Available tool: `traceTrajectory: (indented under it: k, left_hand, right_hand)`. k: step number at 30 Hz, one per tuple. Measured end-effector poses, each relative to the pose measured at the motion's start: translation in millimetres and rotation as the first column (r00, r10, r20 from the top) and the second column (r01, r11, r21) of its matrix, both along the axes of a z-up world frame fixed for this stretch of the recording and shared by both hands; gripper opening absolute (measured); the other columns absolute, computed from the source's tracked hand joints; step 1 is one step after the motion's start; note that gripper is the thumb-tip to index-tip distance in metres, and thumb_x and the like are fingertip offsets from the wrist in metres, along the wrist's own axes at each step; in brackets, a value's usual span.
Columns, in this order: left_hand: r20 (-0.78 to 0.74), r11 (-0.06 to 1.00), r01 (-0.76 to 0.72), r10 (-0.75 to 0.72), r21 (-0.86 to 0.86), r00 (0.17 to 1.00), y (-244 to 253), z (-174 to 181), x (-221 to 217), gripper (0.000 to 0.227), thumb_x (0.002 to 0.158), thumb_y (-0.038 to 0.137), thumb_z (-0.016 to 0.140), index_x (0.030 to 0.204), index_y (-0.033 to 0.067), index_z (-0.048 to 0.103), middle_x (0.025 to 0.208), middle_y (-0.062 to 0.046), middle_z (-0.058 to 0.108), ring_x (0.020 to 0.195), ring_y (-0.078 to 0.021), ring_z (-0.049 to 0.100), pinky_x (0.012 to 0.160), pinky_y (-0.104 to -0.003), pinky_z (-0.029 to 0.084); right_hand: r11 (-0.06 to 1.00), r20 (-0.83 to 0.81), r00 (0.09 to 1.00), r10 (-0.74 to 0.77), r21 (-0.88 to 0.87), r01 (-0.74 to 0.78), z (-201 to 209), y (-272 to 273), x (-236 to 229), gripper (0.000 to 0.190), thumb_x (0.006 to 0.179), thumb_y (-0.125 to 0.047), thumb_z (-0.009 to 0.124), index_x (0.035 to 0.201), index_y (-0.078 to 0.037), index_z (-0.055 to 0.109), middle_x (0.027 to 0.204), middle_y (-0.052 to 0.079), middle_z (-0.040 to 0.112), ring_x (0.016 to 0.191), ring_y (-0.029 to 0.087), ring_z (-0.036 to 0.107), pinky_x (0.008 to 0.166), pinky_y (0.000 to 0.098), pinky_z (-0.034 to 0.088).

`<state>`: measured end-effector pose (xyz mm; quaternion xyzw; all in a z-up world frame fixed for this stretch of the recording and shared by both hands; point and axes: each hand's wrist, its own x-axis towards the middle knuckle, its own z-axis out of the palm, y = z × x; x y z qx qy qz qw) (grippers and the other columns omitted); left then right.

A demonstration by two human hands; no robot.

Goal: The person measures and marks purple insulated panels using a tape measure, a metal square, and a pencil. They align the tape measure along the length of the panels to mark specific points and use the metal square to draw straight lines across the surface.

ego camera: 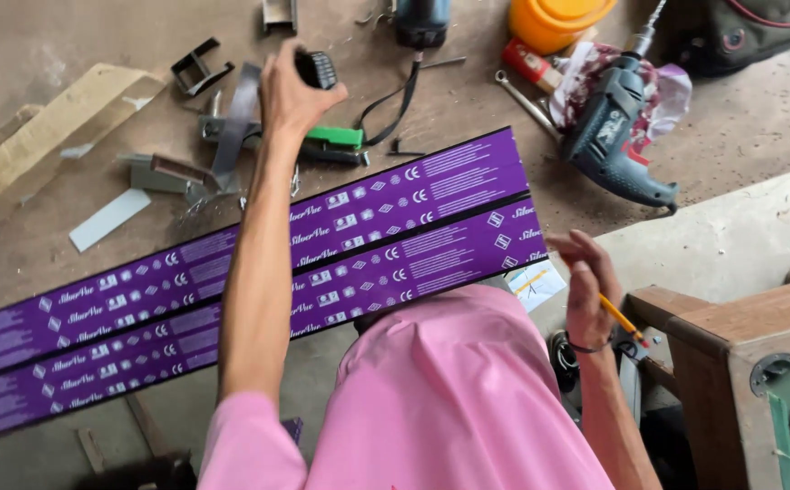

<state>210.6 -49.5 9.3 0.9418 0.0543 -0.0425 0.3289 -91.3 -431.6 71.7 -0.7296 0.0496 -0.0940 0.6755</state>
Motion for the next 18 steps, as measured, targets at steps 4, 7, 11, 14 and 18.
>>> traceTrajectory:
  k: [4,7,11,14,18]
  left_hand:
    - [0.165,0.779,0.213,-0.142,-0.590,0.976,-42.0,59.6,-103.5,0.083,0.075,0.064,0.072,0.137,0.0137,0.048,0.118,-0.015,0.060,0.101,-0.0290,0.068,0.079,-0.038,0.068]
    - [0.094,0.475,0.085,-0.005,-0.876,0.996,-82.4,70.1,-186.9,0.067,0.056,0.010,0.081,0.121,0.0051,0.065,0.108,-0.013,0.068,0.105,-0.0258,0.066,0.094,-0.038,0.056]
    - [0.070,0.317,0.110,-0.134,-0.942,0.988,-108.5,71.3,-275.8,0.069,0.068,0.009,0.082,0.133,0.0068,0.058,0.134,-0.013,0.054,0.125,-0.0271,0.055,0.106,-0.043,0.047]
    - [0.057,0.274,0.121,-0.229,-0.954,0.972,-95.9,74.9,-310.0,0.077,0.076,-0.004,0.079,0.143,0.0053,0.043,0.144,-0.018,0.040,0.125,-0.0296,0.051,0.111,-0.047,0.046]
    - [-0.343,0.095,-0.330,-0.317,-0.939,0.884,-96.5,110.5,-329.3,0.097,0.092,0.059,0.060,0.164,0.0166,0.012,0.153,-0.020,0.045,0.104,-0.0221,0.060,0.079,-0.041,0.065]
  right_hand:
    - [0.994,-0.212,0.974,0.076,0.094,-0.057,6.5,30.7,9.6,0.036,0.106,-0.009,0.039,0.133,0.008,0.054,0.113,0.021,0.070,0.085,0.020,0.066,0.070,0.0260,0.044]
    - [0.926,-0.174,0.923,0.344,0.224,-0.303,-0.4,60.5,19.0,0.058,0.103,-0.033,0.050,0.149,0.002,0.049,0.113,0.028,0.070,0.088,0.028,0.071,0.080,0.0402,0.053]
    - [0.791,-0.234,0.802,0.549,0.457,-0.407,-21.0,75.9,8.2,0.057,0.094,-0.025,0.070,0.141,0.004,0.053,0.104,0.025,0.073,0.085,0.026,0.073,0.080,0.0390,0.059]
    - [0.765,-0.259,0.727,0.635,0.342,-0.546,-11.9,75.3,8.2,0.041,0.091,-0.018,0.076,0.126,0.001,0.066,0.093,0.013,0.074,0.078,0.017,0.068,0.071,0.0316,0.056]
    - [0.642,-0.077,0.648,0.758,-0.092,-0.761,16.4,85.8,17.3,0.046,0.087,-0.032,0.081,0.122,-0.003,0.070,0.083,0.004,0.058,0.064,0.017,0.056,0.058,0.0293,0.048]
